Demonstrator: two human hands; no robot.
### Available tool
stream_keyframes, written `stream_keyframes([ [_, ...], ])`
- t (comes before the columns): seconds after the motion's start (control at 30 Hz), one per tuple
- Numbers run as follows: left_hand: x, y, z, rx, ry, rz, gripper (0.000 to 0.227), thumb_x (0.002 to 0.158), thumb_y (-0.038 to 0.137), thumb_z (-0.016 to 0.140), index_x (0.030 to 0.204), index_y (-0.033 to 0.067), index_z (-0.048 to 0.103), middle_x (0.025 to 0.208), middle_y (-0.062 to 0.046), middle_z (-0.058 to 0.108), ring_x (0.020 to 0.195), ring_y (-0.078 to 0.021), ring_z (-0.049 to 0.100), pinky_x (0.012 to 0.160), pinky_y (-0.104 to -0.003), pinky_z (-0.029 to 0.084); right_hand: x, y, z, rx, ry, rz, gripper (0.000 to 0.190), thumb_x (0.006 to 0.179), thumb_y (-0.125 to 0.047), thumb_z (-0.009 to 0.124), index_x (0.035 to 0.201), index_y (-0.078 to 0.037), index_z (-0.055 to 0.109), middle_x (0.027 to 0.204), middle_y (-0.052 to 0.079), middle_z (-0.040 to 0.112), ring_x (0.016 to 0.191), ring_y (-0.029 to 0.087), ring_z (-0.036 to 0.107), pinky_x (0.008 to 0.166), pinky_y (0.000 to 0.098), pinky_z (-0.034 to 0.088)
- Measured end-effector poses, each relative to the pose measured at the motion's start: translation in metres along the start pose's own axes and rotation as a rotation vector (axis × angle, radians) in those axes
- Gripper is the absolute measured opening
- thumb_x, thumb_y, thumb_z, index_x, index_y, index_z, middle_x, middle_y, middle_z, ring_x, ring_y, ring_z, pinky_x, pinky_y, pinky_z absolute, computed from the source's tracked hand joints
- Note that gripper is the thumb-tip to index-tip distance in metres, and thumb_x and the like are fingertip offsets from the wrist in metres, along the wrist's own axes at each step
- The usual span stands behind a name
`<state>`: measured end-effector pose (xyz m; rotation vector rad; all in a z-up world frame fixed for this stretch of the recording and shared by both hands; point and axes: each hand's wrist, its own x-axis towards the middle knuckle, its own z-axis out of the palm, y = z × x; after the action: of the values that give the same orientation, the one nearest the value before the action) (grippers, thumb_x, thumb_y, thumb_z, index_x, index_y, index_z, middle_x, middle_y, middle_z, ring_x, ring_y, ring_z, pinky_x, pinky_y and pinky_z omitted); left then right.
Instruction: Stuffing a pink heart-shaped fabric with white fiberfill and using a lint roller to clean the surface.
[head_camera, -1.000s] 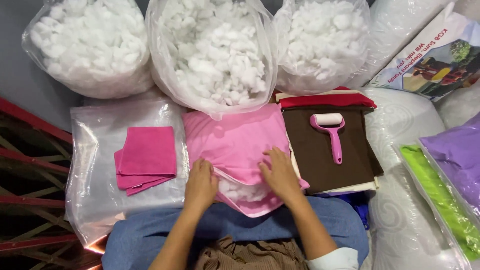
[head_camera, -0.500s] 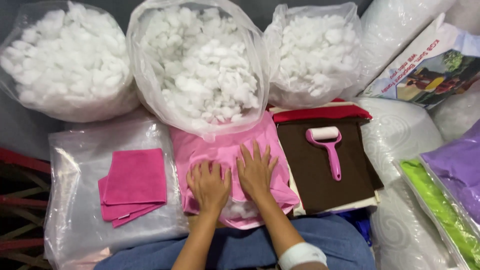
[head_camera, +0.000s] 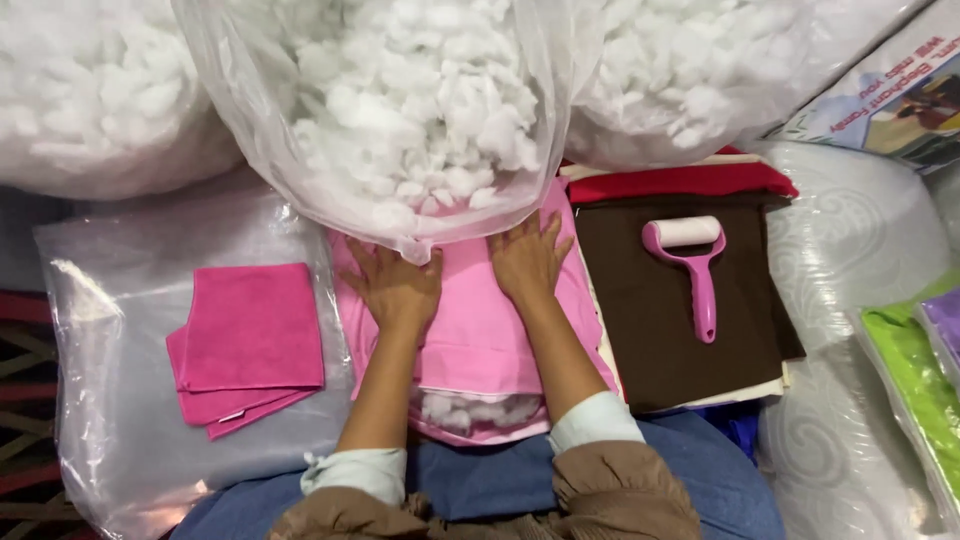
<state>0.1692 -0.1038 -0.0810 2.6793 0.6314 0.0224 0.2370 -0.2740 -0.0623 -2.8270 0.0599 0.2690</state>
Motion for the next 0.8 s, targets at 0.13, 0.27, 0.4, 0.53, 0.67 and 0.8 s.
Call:
stream_keyframes([
  [0.13,0.012,-0.002,-0.004,0.043,-0.156,-0.064,0.083,0.092,0.070,0.040,0.158,0.0199,0.041,0.169,-0.005,0.026,0.158,-0.0382,-0.001,0.120,-0.069,0.001,0.009,0.002,0.010,-0.113,-0.017,-0.063,0.063,0.105,-0.056,0.026,0.158,-0.025,0.036,0.167,0.008,0.028,0.154,0.045,0.010,0.116,0.0750,0.005],
  [0.27,0.006,-0.002,-0.025,0.058,-0.249,-0.061,0.078,0.090,0.067,0.044,0.157,0.0268,0.039,0.166,-0.003,0.029,0.157,-0.0391,0.005,0.117,-0.072,0.008,0.017,0.016,-0.014,-0.111,-0.270,-0.058,0.067,0.102,-0.062,0.022,0.162,-0.030,0.028,0.171,0.003,0.018,0.155,0.045,0.006,0.115,0.0766,0.009],
  [0.4,-0.061,0.008,-0.092,-0.074,-0.227,0.083,0.064,0.103,0.053,0.041,0.151,0.0125,0.047,0.165,-0.015,0.032,0.154,-0.0454,0.015,0.116,-0.073,0.017,-0.082,-0.001,-0.094,0.051,-0.296,-0.166,0.065,0.106,-0.048,0.031,0.164,-0.020,0.022,0.169,0.018,0.021,0.154,0.050,0.009,0.119,0.0721,0.010],
  [0.53,-0.091,0.004,-0.057,-0.030,-0.380,0.146,0.062,0.104,0.054,0.036,0.159,0.0264,0.036,0.171,-0.008,0.017,0.155,-0.0460,0.005,0.114,-0.078,0.015,-0.115,0.020,-0.052,0.013,-0.373,-0.198,0.065,0.106,-0.051,0.033,0.165,-0.028,0.017,0.172,0.012,0.012,0.155,0.049,0.005,0.118,0.0749,0.007],
  [0.67,-0.082,-0.006,-0.056,-0.009,-0.386,0.211,0.060,0.104,0.061,0.030,0.155,0.0305,0.042,0.168,-0.007,0.023,0.154,-0.0420,0.015,0.114,-0.076,0.019,-0.109,0.043,-0.058,0.013,-0.339,-0.269,0.061,0.106,-0.050,0.035,0.163,-0.032,0.024,0.170,0.010,0.021,0.154,0.045,0.017,0.118,0.0729,0.011],
  [0.8,-0.114,-0.029,-0.094,0.002,-0.446,0.269,0.062,0.098,0.066,0.046,0.130,0.0180,0.068,0.135,-0.013,0.063,0.131,-0.0357,0.057,0.115,-0.075,0.018,-0.149,0.083,-0.086,-0.144,-0.353,-0.470,0.058,0.095,-0.046,0.057,0.148,-0.026,0.048,0.159,0.014,0.043,0.148,0.036,0.039,0.117,0.0710,0.016],
])
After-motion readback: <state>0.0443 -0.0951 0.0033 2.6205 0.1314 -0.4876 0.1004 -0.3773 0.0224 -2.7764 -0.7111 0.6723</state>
